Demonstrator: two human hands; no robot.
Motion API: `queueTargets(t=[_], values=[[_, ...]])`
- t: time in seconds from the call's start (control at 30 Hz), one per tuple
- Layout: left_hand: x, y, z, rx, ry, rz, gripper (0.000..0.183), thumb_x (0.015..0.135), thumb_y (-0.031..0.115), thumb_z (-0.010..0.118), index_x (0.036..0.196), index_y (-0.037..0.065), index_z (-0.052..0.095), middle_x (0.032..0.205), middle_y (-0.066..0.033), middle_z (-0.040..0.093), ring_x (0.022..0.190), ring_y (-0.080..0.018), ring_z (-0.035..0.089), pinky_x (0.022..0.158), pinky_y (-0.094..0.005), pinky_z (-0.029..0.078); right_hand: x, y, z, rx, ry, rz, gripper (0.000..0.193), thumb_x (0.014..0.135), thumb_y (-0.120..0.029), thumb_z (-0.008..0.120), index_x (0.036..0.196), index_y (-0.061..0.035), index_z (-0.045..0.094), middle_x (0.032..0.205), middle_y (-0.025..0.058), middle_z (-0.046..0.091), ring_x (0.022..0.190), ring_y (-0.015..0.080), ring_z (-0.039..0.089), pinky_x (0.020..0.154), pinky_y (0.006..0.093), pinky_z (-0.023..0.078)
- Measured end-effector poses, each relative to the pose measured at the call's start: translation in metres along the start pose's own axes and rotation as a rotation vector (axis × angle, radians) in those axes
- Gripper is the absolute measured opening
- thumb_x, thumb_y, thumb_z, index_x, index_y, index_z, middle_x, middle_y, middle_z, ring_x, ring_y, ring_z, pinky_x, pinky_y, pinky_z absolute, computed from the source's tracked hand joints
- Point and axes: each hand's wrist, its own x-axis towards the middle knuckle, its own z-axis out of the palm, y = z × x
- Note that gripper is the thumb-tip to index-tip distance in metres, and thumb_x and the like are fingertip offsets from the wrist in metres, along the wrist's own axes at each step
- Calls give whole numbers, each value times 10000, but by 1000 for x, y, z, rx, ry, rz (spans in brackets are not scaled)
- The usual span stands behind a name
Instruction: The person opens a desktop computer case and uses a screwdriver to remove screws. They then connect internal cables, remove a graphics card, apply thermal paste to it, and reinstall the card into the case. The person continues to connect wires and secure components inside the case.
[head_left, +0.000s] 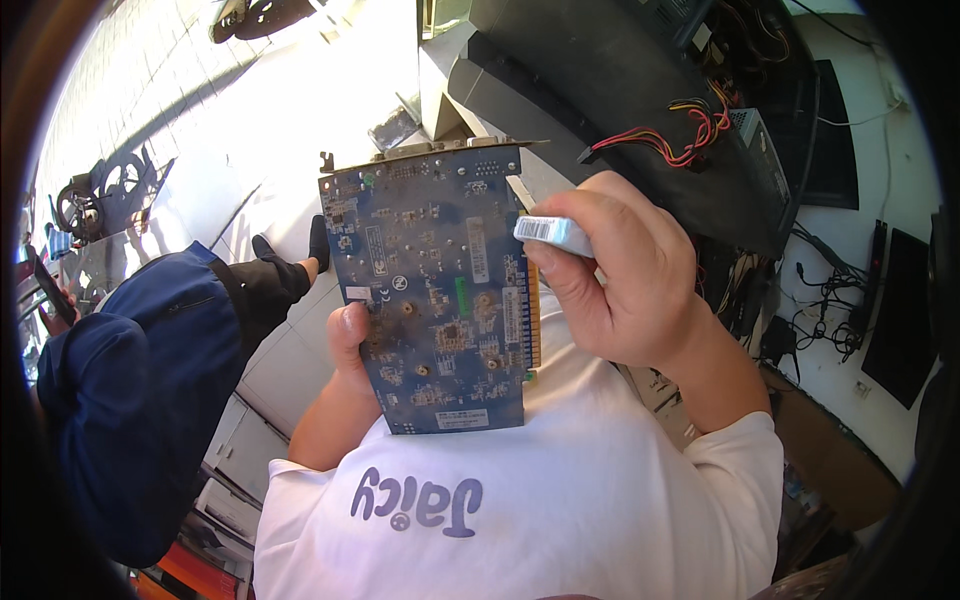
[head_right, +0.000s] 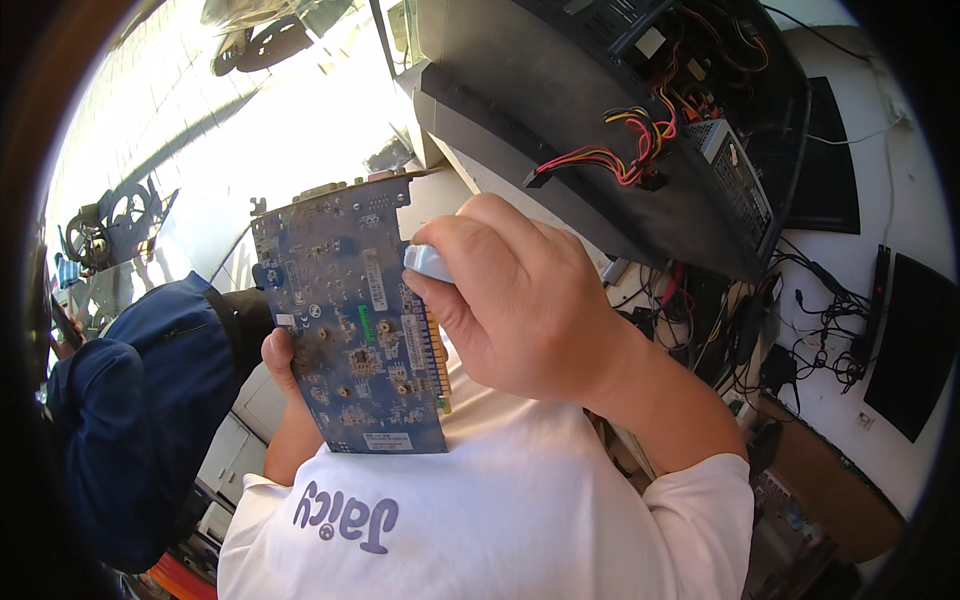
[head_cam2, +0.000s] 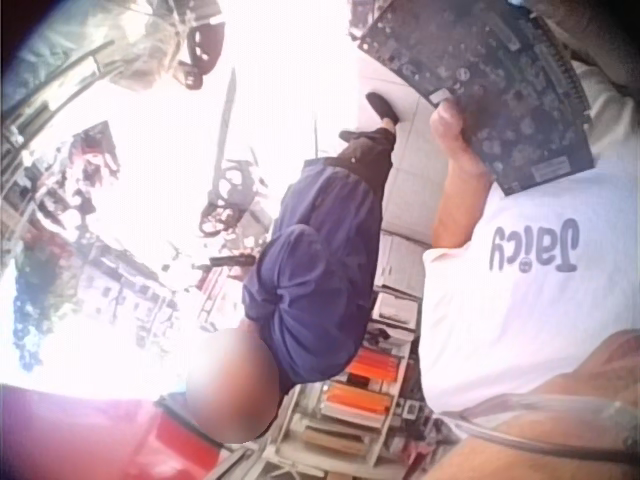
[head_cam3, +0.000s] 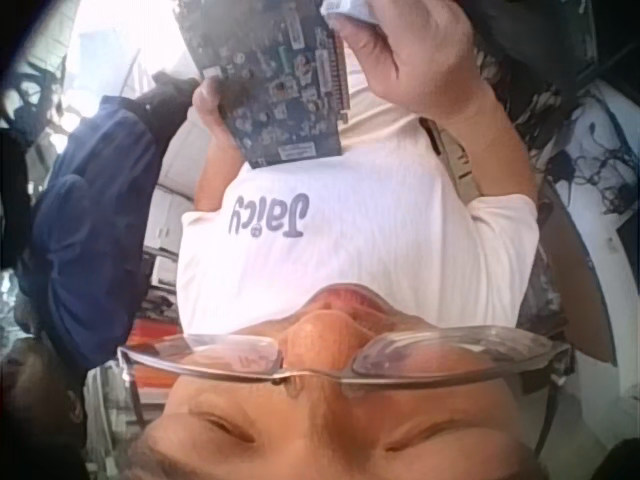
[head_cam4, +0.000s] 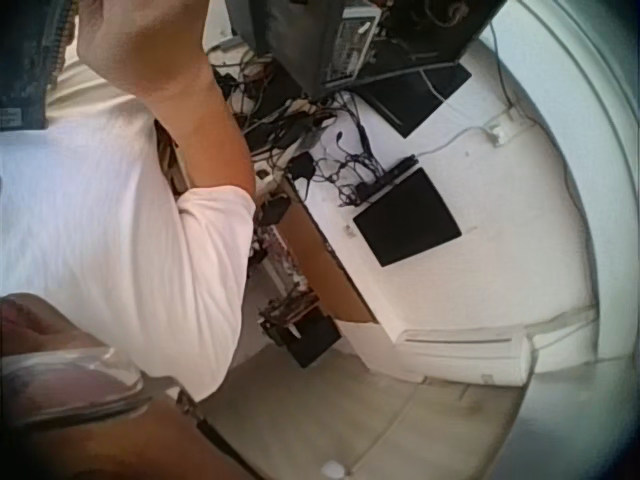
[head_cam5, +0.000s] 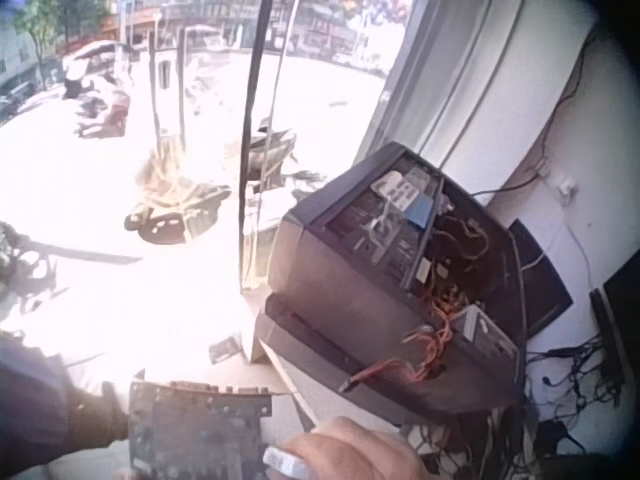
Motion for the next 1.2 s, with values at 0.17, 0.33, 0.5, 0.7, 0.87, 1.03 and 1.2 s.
queueTargets(t=[0.17, 0.33, 0.5, 0.7, 0.87, 1.03, 1.2], values=[[4, 5, -12, 45, -9, -37, 932, 818, 481, 684, 1511, 10, 276, 1439, -258, 460, 1264, -352, 564, 988, -471, 550, -36, -17, 1, 134, -142, 44, 265, 812, -55, 762, 1009, 20, 601, 803, 141, 602, 611, 244, 605, 517, 316, 478], [6, 4, 3, 37, 10, 15, 942, 819, 509, 669, 1516, 17, 271, 1439, -257, 461, 1264, -352, 563, 991, -467, 549, -2, 2, 1, 55, -11, -5, 311, 774, -39, 768, 1023, 16, 591, 826, 131, 585, 632, 252, 610, 505, 331, 483], [7, 8, 2, 99, 61, -25, 928, 820, 513, 661, 1512, 24, 282, 1439, -260, 461, 1259, -352, 567, 980, -464, 556, -21, -10, -2, 120, -134, 15, 303, 761, -35, 764, 1002, 17, 587, 834, 123, 579, 645, 260, 622, 497, 343, 487], [-1, 9, -25, 33, 64, -2, 876, 853, 530, 647, 1490, 17, 332, 1395, -269, 508, 1213, -354, 606, 941, -462, 578, -7, -3, 2, 82, -90, 32, 320, 761, -42, 771, 1008, 16, 576, 811, 116, 557, 631, 269, 605, 525, 351, 495], [-3, -7, -28, -219, 119, 33, 903, 858, 619, 603, 1486, 21, 351, 1361, -284, 521, 1176, -395, 611, 897, -528, 574, -29, -24, -18, 364, -216, 111, 193, 771, 4, 704, 933, 21, 600, 885, 161, 608, 688, 243, 645, 594, 326, 532], [2, -10, -44, -213, 253, -98, 1127, 749, 801, 557, 1532, 40, 280, 1324, -335, 470, 1179, -510, 537, 877, -679, 501, -13, -17, -7, 858, 217, 669, 145, 825, 22, 551, 954, 66, 601, 979, 159, 645, 748, 128, 623, 671, 274, 539], [-3, -13, -42, -249, 254, -79, 1054, 805, 775, 514, 1519, 30, 304, 1340, -331, 485, 1139, -500, 577, 839, -648, 543, -3, 7, 8, 808, -110, 786, 143, 885, -33, 542, 972, 44, 624, 791, 95, 640, 620, 84, 587, 540, 220, 472]])
